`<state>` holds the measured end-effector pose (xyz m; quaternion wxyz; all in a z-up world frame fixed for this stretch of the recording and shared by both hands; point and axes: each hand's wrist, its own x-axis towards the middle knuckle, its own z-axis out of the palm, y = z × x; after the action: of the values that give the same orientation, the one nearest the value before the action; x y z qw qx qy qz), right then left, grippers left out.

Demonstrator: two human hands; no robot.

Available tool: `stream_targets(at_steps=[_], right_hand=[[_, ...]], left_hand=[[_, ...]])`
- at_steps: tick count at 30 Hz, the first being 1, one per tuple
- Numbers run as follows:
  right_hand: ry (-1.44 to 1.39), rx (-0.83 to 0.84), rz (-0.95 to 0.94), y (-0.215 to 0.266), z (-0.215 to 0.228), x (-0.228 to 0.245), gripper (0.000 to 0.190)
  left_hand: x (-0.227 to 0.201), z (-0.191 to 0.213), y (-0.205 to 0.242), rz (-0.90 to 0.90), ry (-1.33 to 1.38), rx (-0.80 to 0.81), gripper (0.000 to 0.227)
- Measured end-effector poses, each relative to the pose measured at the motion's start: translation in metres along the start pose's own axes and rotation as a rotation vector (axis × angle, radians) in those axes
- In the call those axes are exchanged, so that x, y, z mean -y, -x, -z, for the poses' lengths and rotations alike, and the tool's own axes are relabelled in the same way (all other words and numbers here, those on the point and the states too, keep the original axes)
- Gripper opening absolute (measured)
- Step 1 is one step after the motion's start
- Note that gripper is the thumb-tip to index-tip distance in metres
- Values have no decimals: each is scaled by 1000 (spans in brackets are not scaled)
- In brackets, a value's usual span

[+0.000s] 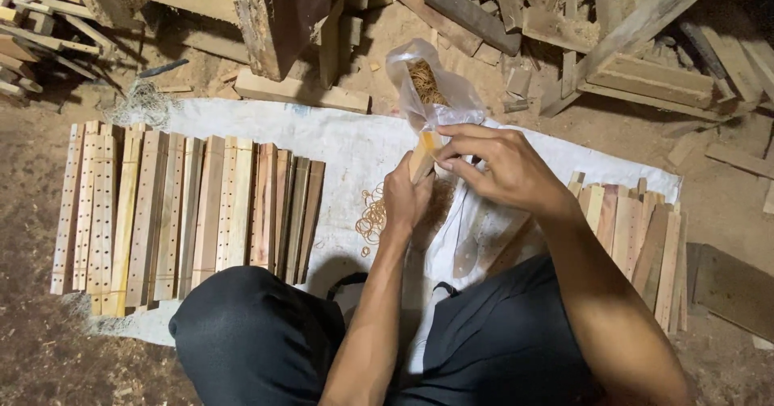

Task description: Bundling wooden slats together using rubber bands

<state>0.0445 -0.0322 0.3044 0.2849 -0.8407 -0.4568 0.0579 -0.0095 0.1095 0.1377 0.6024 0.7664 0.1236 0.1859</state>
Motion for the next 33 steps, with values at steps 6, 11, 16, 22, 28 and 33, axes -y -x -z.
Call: stream_targets(at_steps=[6, 11, 16, 22, 28, 33], right_hand=[[21, 49, 23, -3, 0, 18, 8], [114, 41, 142, -6, -25, 12, 18], [101, -39, 259, -10, -43, 15, 28], [-1151, -211, -31, -3, -74, -10, 31], [-1215, -551, -221, -13, -60, 36, 51], [-912, -463, -335, -13, -60, 31, 59]], left_hand=[[-13, -1, -4, 162, 173, -78, 11], [2, -9, -12, 224, 363, -126, 21], [11, -7, -18, 276, 451, -221, 26], [-40, 5, -10, 360, 542, -299, 19], [-66, -4, 1, 208, 524, -269, 9], [-42, -9, 4, -24, 132, -251, 9]])
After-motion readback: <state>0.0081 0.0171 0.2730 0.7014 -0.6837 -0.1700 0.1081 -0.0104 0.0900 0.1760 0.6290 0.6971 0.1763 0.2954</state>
